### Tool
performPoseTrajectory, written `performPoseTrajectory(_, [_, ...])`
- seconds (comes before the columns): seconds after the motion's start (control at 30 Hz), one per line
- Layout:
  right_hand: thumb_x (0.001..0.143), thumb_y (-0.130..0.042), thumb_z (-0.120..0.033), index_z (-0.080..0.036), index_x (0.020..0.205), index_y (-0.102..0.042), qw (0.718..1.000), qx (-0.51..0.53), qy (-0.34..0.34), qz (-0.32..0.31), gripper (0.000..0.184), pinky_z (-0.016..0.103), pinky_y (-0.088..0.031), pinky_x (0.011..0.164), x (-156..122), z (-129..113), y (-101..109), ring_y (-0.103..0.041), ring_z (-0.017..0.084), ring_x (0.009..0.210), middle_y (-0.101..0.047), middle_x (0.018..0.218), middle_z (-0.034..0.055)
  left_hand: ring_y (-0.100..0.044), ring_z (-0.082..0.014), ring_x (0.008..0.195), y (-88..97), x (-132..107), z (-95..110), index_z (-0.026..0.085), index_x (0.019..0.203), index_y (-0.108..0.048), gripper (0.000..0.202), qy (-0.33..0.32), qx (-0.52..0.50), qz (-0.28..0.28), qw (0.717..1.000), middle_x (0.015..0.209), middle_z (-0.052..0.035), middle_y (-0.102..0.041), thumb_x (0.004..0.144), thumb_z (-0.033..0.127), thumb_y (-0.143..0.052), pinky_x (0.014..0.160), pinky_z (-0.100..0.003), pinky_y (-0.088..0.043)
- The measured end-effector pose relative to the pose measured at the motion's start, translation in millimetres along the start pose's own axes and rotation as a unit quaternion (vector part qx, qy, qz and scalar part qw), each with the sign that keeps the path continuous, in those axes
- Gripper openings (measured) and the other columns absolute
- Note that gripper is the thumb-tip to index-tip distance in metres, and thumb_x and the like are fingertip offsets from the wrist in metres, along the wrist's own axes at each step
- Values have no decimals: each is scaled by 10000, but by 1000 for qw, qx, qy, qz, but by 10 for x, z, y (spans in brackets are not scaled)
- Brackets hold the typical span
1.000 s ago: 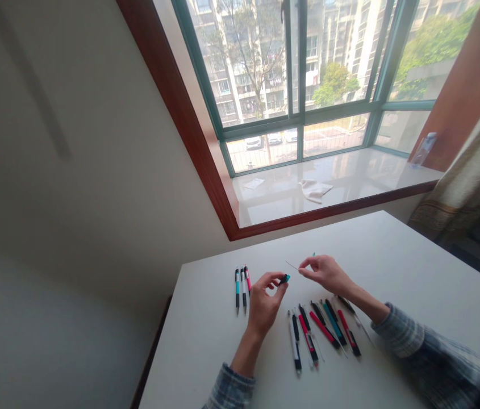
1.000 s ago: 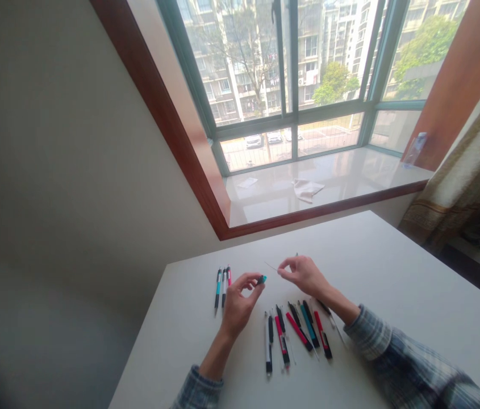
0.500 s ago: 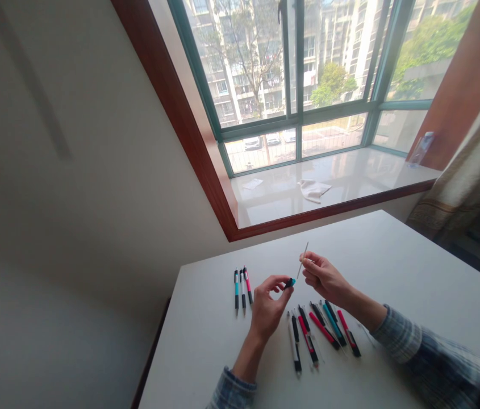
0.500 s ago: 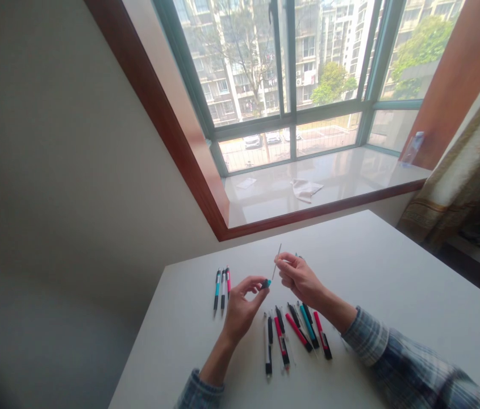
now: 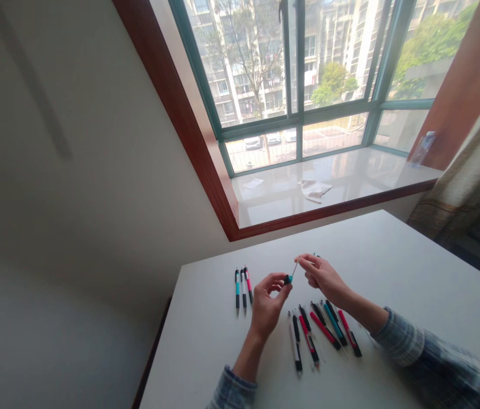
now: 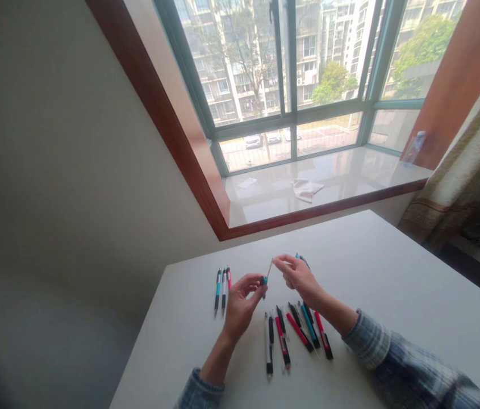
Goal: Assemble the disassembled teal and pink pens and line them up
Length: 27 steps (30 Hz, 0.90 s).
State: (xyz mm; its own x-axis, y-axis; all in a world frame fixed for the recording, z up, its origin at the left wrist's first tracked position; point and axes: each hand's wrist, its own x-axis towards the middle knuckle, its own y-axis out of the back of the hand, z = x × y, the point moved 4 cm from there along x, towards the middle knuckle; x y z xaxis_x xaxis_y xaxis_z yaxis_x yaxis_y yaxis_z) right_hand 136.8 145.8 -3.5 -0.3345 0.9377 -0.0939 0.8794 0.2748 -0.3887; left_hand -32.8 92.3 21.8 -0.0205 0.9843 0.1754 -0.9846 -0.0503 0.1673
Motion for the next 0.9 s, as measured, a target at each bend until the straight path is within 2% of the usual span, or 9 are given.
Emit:
performPoseTrajectory(0.07, [819, -767, -484, -194, 947, -651, 995, 60, -34, 66, 337, 201, -188, 426, 34, 59, 105, -225, 56, 460, -334, 555, -109, -678, -190, 846, 52, 23, -47, 174, 969, -760, 203, 9, -43, 27, 999, 935, -65, -755, 819, 309, -779, 787, -311, -566])
performPoseTrajectory(0.13, [799, -768, -369, -188, 904, -658, 983, 120, -79, 113, 236, 190, -299, 437, 67, 145, 191, -346, 61, 481, -471, 613, -69, -689, -193, 847, 115, 43, -99, 171, 952, -750, 222, 18, -93, 61, 994, 915, -62, -753, 786, 307, -807, 774, -305, -574])
performPoseTrajectory(0.2, [767, -741, -246, -186, 887, -673, 974, 150, -105, 135, 150, 202, -423, 499, 100, 220, 248, -490, 83, 553, -603, 720, -14, -695, -192, 861, 166, 59, -140, 172, 950, -747, 230, 20, -110, 82, 990, 928, -62, -755, 776, 305, -815, 787, -303, -575])
performPoseTrajectory(0.27, [752, -694, -166, -195, 890, -692, 971, 154, -104, 152, 141, 226, -515, 593, 127, 266, 290, -603, 116, 664, -686, 832, 30, -693, -186, 868, 197, 67, -164, 178, 960, -747, 224, 16, -92, 89, 992, 936, -58, -753, 788, 306, -809, 799, -298, -570])
performPoseTrajectory(0.37, [758, -654, -99, -199, 906, -722, 971, 152, -95, 157, 191, 271, -591, 761, 142, 296, 312, -692, 160, 823, -740, 949, 71, -684, -172, 864, 202, 67, -177, 186, 965, -751, 204, 11, -60, 87, 994, 939, -49, -750, 806, 304, -800, 809, -287, -560])
performPoseTrajectory(0.47, [750, -679, -39, -186, 948, -737, 977, 161, -83, 112, 254, 302, -597, 917, 136, 285, 282, -727, 183, 921, -759, 972, 86, -685, -170, 863, 184, 65, -179, 189, 956, -751, 215, 24, -100, 85, 991, 939, -47, -756, 784, 298, -819, 804, -282, -553])
performPoseTrajectory(0.63, [813, -778, -145, -167, 1036, -727, 984, 161, -61, 49, 230, 347, -570, 1040, 100, 235, 223, -727, 231, 1077, -768, 1085, 115, -697, -185, 900, 177, 71, -162, 180, 958, -756, 259, 50, -170, 97, 979, 994, -69, -770, 746, 297, -847, 838, -301, -548])
performPoseTrajectory(0.77, [820, -830, -247, -160, 1081, -720, 985, 152, -63, 43, 296, 339, -565, 1049, 79, 211, 206, -713, 238, 1131, -761, 1149, 126, -694, -184, 884, 187, 78, -169, 178, 941, -753, 244, 39, -136, 93, 985, 955, -61, -765, 751, 301, -844, 827, -299, -556])
performPoseTrajectory(0.9, [780, -873, -332, -185, 997, -728, 985, 145, -69, 58, 300, 357, -568, 1023, 74, 196, 211, -720, 237, 1102, -773, 1116, 110, -688, -192, 870, 194, 76, -195, 184, 980, -753, 234, 22, -59, 86, 994, 953, -61, -760, 800, 326, -797, 791, -307, -568])
